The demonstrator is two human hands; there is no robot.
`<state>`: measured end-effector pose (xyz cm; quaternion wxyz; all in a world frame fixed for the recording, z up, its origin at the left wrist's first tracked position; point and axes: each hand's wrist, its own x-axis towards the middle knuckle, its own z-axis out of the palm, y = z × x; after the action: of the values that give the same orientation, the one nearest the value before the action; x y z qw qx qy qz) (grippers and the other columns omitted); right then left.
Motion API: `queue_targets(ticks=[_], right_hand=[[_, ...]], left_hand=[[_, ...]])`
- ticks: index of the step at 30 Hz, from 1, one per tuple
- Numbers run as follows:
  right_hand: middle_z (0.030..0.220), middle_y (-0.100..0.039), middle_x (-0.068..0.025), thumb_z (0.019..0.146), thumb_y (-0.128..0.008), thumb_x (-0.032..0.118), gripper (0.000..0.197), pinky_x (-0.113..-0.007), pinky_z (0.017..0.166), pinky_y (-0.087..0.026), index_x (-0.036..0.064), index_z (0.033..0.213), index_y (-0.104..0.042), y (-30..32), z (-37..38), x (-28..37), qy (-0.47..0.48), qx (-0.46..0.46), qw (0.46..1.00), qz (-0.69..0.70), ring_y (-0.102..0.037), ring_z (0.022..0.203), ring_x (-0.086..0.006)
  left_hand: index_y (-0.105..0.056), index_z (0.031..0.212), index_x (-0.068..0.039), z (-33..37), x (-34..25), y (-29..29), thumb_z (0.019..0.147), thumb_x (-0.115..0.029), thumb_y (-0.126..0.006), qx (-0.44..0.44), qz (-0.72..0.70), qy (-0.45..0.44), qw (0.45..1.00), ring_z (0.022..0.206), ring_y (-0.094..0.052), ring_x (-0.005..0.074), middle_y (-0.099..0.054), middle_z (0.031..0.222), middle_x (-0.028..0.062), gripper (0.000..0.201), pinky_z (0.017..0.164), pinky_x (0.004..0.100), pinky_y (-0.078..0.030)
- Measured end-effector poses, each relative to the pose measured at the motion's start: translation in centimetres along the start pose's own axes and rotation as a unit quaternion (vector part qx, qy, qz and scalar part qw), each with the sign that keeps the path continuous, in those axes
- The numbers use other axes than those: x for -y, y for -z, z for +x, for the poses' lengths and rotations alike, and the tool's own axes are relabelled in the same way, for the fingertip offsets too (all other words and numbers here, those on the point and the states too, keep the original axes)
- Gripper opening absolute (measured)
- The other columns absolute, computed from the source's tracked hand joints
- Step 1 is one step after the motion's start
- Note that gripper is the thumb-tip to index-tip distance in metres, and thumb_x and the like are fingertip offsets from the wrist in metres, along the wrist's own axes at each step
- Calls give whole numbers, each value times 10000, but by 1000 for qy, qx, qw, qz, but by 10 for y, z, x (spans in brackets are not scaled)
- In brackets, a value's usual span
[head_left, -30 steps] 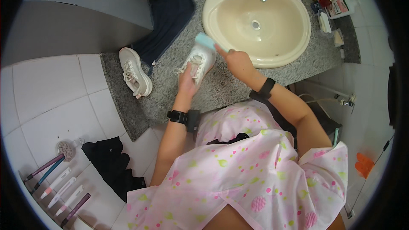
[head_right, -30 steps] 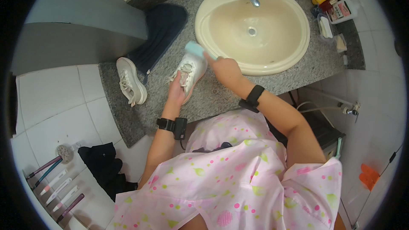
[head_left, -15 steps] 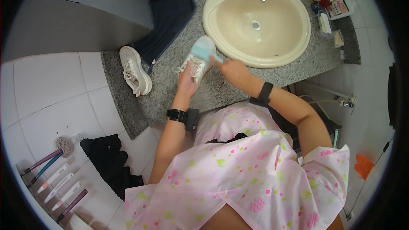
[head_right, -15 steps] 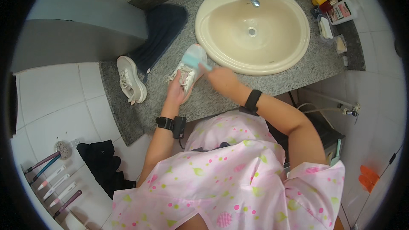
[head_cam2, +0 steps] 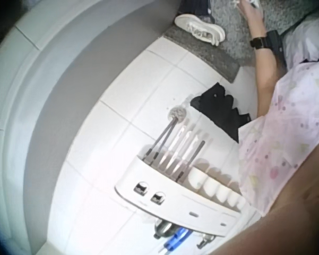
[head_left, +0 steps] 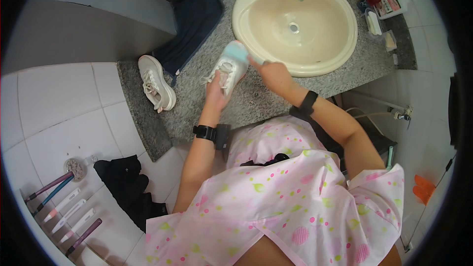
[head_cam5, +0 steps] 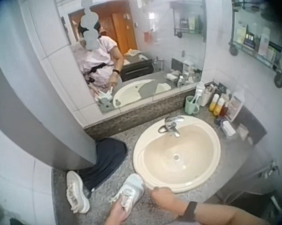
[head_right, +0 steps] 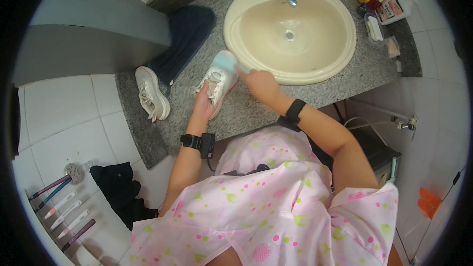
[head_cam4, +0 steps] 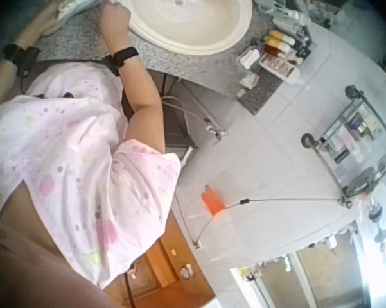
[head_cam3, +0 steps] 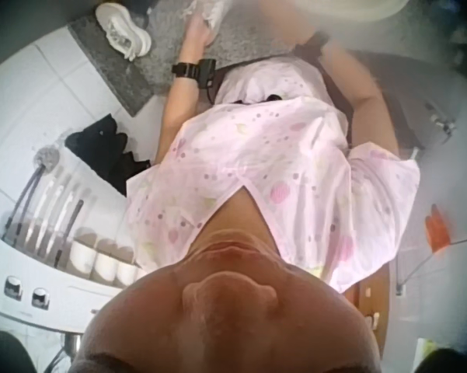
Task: The person cleans a pair of white shoes over a bathroom sink, first wiping the counter with a cloth and then applying soap to a brush to scrub the exterior of the shoes.
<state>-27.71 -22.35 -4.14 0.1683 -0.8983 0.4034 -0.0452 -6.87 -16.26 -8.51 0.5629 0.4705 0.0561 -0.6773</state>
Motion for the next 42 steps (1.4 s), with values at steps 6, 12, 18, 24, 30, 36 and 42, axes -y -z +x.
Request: queue_targets(ticks=[6, 12, 18, 24, 30, 36, 42], right_hand=[[657, -574, -129, 767, -527, 10, 655, -407, 512, -483, 127, 1403, -417, -1, -1, 0, 4, -17, 1000, 10, -590, 539, -287], [666, -573, -132, 761, -530, 2, 660, -418, 526, -488, 124, 1399, -414, 4, -1, -2, 4, 2, 1000, 8, -595, 552, -303], [702, -587, -153, 750, -550, 11, 692, -432, 574, -497, 131, 1412, -390, 3, -9, 9, 43, 64, 997, 17, -611, 612, -319], [708, -594, -146, 743, -546, -3, 691, -421, 551, -489, 123, 1407, -403, 0, -11, 10, 40, 53, 998, 18, -609, 604, -305], [704, -590, -166, 757, -573, 5, 692, -418, 558, -483, 118, 1414, -388, -2, -11, 5, 34, 32, 999, 15, -565, 550, -332], [585, -380, 26, 1000, -433, 214, 448, -227, 418, -292, 153, 1433, -336, 40, -10, -43, -257, 22, 664, 702, -312, 451, -88], [614, -327, 56, 1023, -379, 263, 429, -166, 409, -243, 167, 1432, -298, 79, -33, -49, -262, 82, 441, 855, -262, 485, -25]], left_hand=[[-401, 1333, 31, -1, 0, -4, 1002, -261, -447, -7, 7, -1, 1000, 1157, -522, 271, -495, 1299, 153, 444, 968, 402, -467], [-388, 1342, 24, -5, -1, -5, 999, -254, -451, 6, 8, -3, 1000, 1184, -501, 281, -473, 1316, 155, 446, 975, 425, -467], [-389, 1346, 15, -1, -1, -3, 999, -284, -451, 20, -19, 7, 1000, 1181, -505, 277, -470, 1329, 155, 462, 982, 404, -461], [-389, 1355, 1, -2, 0, -4, 1001, -305, -446, 18, -18, 9, 1000, 1182, -504, 270, -472, 1336, 152, 472, 992, 382, -451], [-389, 1355, 12, -1, 0, -9, 998, -311, -452, 5, -3, -4, 1000, 1193, -498, 270, -472, 1337, 153, 486, 1012, 379, -436], [-382, 1354, 32, -8, -3, -9, 992, -276, -462, 18, -10, -8, 1000, 1236, -457, 289, -459, 1342, 163, 481, 1027, 419, -423], [-375, 1369, 40, -14, -9, -14, 1003, -393, -381, 49, 3, -4, 999, 1257, -452, 304, -444, 1384, 174, 566, 1073, 413, -367]])
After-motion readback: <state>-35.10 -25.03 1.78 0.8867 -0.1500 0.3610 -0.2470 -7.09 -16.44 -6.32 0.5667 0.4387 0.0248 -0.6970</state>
